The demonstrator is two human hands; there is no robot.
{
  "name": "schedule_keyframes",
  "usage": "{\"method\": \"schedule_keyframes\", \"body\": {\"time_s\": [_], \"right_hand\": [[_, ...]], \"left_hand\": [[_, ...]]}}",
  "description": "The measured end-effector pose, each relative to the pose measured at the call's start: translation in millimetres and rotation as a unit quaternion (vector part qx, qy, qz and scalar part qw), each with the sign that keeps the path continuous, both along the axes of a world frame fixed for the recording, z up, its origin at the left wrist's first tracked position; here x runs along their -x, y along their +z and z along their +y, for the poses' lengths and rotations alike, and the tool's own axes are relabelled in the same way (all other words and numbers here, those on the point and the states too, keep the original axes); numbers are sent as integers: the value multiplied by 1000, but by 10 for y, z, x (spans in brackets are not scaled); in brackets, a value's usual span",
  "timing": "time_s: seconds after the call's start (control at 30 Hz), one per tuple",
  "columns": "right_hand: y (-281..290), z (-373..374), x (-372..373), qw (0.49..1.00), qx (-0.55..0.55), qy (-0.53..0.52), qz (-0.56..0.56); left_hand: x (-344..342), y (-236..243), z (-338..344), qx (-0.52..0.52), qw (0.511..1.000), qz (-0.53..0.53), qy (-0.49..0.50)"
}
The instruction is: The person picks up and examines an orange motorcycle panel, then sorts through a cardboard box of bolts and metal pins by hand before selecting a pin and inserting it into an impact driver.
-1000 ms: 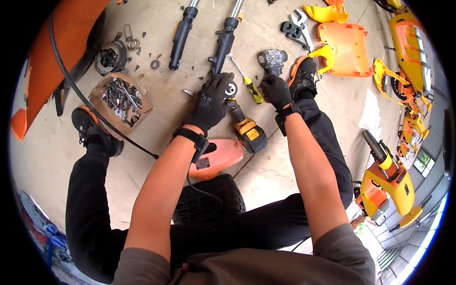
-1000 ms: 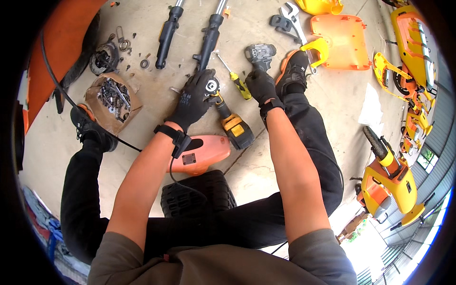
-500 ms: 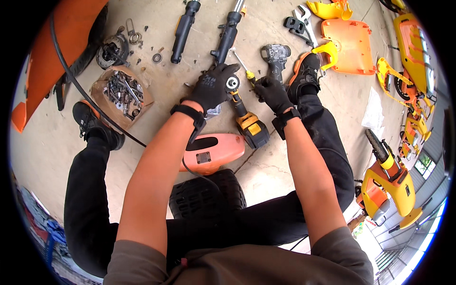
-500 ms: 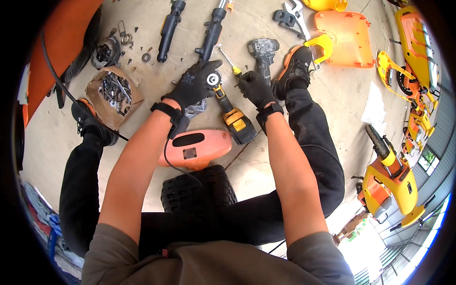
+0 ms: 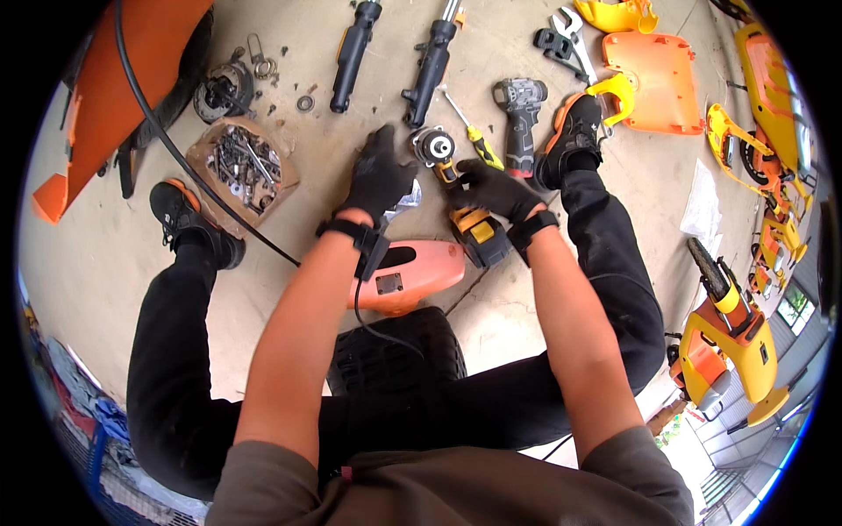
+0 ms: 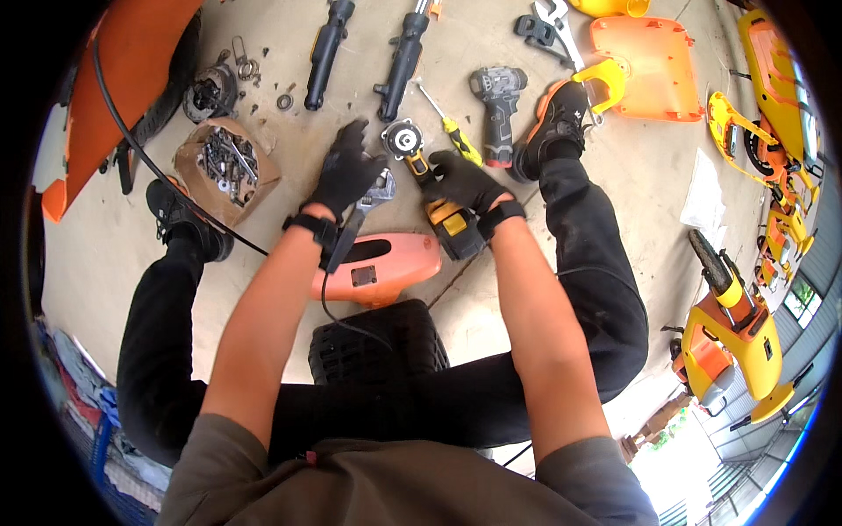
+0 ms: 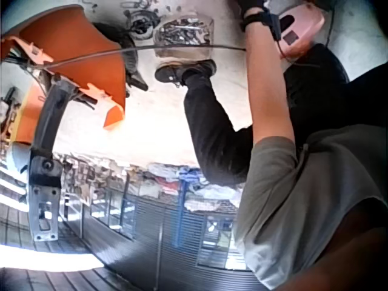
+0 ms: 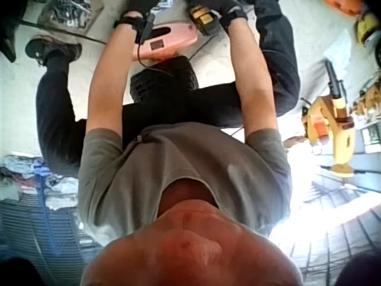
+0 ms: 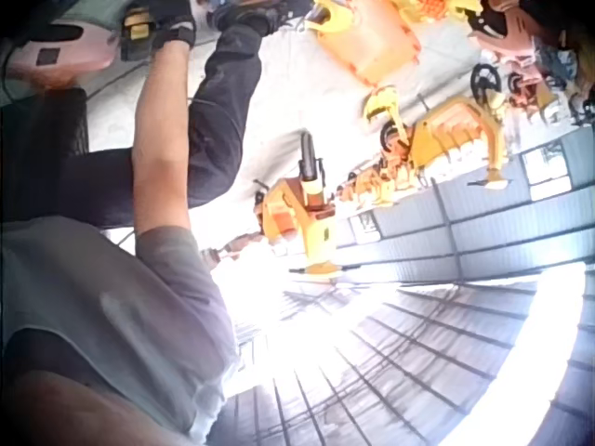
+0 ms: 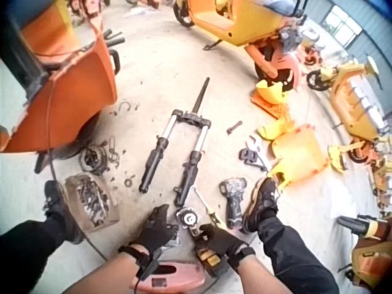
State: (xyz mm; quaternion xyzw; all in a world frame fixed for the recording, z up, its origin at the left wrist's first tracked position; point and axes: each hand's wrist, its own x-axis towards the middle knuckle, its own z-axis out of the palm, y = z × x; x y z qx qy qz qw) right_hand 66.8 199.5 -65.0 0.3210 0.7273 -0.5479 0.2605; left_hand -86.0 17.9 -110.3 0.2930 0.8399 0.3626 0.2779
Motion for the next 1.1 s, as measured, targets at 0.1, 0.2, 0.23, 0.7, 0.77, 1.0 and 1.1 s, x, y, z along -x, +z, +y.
{"method": "schedule_keyframes", "body": {"time_s": [0.1, 0.2, 0.23, 0.7, 0.77, 1.0, 1.1], "right_hand": [[-102, -289, 126, 992, -99, 81, -17], [-265, -323, 98, 986, -128, 52, -91], [-269, -316, 96, 986, -131, 57, -91], [1782, 197, -283, 939, 68, -268, 204], [2279, 11, -304, 921, 22, -325, 215], [2533, -361, -538, 909, 52, -360, 205], [2327, -452, -617, 883, 157, -391, 206]], "left_hand": [[-139, -313, -534, 46, 995, -90, 20], [-275, 17, -546, 87, 994, -37, -45], [-272, 98, -567, 93, 992, -58, -57], [-640, 166, -496, 458, 881, 110, -35], [-703, 294, -523, 408, 908, 79, -55], [-860, -17, -578, 365, 926, 33, -89], [-875, -75, -625, 305, 947, 83, -63]]}}
